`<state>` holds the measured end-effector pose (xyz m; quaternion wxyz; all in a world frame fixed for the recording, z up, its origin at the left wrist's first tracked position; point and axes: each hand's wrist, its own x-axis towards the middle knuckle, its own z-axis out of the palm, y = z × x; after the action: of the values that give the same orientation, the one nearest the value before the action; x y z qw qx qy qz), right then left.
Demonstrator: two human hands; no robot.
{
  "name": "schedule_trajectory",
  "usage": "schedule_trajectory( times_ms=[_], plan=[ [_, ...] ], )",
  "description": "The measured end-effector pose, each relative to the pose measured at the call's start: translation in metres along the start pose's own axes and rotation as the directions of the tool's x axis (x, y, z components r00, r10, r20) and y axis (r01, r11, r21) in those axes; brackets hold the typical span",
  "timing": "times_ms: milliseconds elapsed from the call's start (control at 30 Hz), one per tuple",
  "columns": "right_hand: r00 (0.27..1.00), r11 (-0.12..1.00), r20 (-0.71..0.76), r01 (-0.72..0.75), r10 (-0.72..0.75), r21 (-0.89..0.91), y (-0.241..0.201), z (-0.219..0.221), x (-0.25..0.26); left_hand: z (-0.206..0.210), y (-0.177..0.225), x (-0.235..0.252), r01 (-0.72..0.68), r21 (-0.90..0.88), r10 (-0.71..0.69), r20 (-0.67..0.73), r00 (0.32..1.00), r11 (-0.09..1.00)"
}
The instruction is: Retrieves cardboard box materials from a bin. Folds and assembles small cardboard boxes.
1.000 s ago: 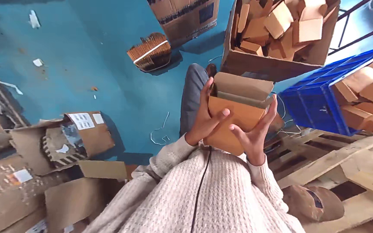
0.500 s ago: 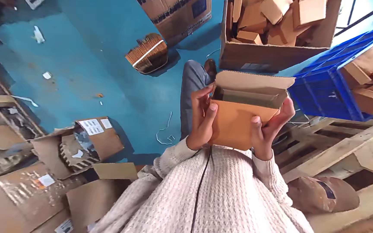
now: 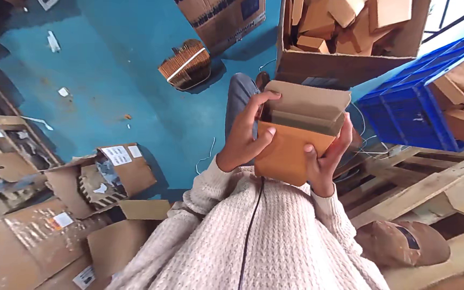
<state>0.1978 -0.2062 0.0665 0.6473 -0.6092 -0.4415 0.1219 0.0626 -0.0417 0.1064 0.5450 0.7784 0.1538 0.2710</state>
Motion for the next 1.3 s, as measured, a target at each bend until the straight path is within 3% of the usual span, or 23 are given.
schedule_trajectory(
  times_ms=[167, 333, 533, 633, 733, 833, 933, 1033, 1300],
  plan=[
    [0.992, 0.988, 0.041, -0.125, 0.122, 0.088, 0.000, 0.001, -0.004, 0.000, -0.001, 0.001, 0.046, -0.121, -0.043, 0.034, 0.999, 0.992],
    [0.981, 0.981, 0.038, -0.192, 0.192, -0.006, 0.006, -0.002, -0.007, 0.025, -0.016, -0.014, 0.077, -0.232, -0.116, -0.162, 0.980, 0.970],
    [0.973, 0.976, 0.078, -0.216, 0.216, -0.012, 0.009, -0.004, -0.008, 0.031, -0.021, -0.021, 0.092, -0.248, -0.138, -0.172, 0.975, 0.964],
    [0.950, 0.940, 0.035, -0.313, 0.311, 0.137, 0.010, -0.006, -0.002, 0.036, -0.021, -0.023, 0.159, -0.297, -0.223, -0.195, 0.955, 0.941],
    [0.898, 0.849, -0.063, -0.387, 0.436, 0.358, 0.005, -0.012, 0.008, 0.040, -0.018, -0.023, 0.225, -0.454, -0.345, -0.202, 0.917, 0.862],
    [0.877, 0.808, 0.010, -0.448, 0.481, 0.384, 0.002, -0.023, 0.014, 0.030, -0.019, -0.013, 0.308, -0.601, -0.433, -0.071, 0.898, 0.738],
    [0.853, 0.794, 0.177, -0.522, 0.491, 0.312, -0.001, -0.036, 0.027, 0.006, -0.034, 0.000, 0.297, -0.490, -0.313, 0.052, 0.948, 0.820],
    [0.868, 0.865, 0.283, -0.467, 0.408, 0.185, -0.001, -0.042, 0.039, -0.015, -0.040, 0.008, 0.181, -0.321, -0.145, 0.134, 0.980, 0.930],
    [0.929, 0.933, 0.244, -0.321, 0.278, 0.161, 0.001, -0.034, 0.034, -0.008, -0.039, -0.005, -0.006, -0.183, 0.006, -0.002, 1.000, 0.983]
  ],
)
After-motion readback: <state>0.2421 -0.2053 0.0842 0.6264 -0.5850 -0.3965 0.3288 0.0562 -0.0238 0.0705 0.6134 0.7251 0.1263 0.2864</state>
